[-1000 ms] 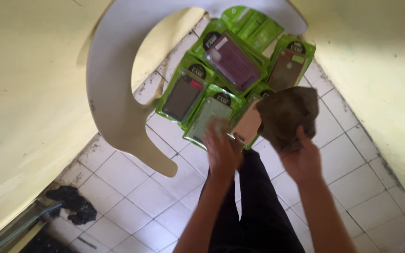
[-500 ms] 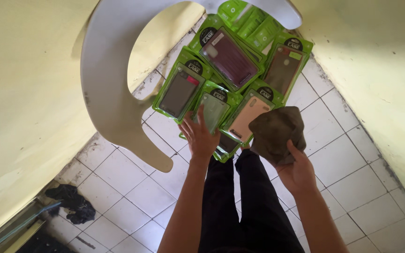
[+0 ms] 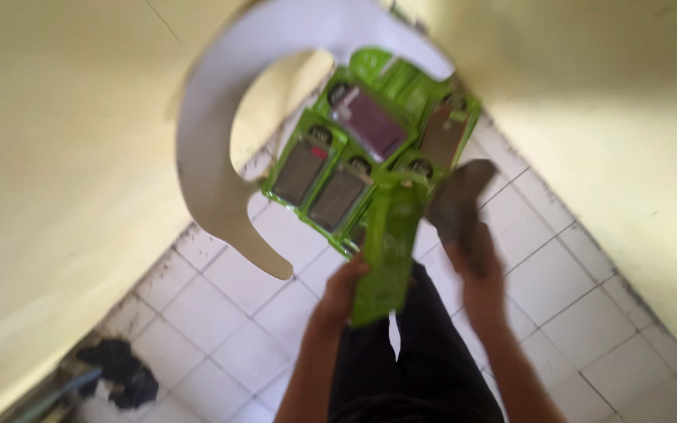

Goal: The person picks up packaged phone cases from a white plastic chair, wipes them with a cloth, and hangs them on a wall-mounted wire grid display. The person repeats this process for multiple phone cases.

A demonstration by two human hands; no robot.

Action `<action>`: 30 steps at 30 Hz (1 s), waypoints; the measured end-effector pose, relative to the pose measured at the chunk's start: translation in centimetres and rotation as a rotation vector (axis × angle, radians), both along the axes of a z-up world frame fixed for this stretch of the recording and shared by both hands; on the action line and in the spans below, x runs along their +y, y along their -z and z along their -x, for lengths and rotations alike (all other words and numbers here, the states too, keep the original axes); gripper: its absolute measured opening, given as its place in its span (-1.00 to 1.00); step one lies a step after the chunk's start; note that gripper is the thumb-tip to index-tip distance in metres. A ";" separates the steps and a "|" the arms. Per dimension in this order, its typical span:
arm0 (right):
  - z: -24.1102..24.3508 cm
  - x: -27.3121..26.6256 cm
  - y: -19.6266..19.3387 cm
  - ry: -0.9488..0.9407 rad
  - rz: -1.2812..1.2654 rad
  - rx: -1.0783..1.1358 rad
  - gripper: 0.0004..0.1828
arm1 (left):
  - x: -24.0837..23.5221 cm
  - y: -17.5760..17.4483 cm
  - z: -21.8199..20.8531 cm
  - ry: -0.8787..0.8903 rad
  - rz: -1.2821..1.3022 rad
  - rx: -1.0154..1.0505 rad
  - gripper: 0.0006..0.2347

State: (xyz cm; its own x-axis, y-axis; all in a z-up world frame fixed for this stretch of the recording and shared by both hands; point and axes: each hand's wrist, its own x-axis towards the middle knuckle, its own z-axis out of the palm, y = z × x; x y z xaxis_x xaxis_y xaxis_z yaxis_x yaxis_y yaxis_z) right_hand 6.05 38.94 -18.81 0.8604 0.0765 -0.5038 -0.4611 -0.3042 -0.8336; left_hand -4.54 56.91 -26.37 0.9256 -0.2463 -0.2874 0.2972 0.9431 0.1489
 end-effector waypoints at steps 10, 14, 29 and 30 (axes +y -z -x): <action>-0.4 4.8 -20.8 -0.402 0.353 -0.762 -0.29 | -2.1 -16.6 -1.3 0.078 -0.129 0.132 -0.52; -1.7 4.8 -25.1 -0.422 0.185 -0.784 -0.19 | -2.0 -21.0 -2.1 0.122 -0.199 0.016 -0.51; 3.1 5.3 -30.8 -0.635 0.316 -0.768 -0.59 | -1.7 -26.6 -7.6 -0.278 -0.206 -0.111 -0.51; 3.9 5.1 -30.8 -0.637 0.300 -0.757 -0.63 | -1.4 -26.5 -7.7 -0.299 -0.190 -0.133 -0.50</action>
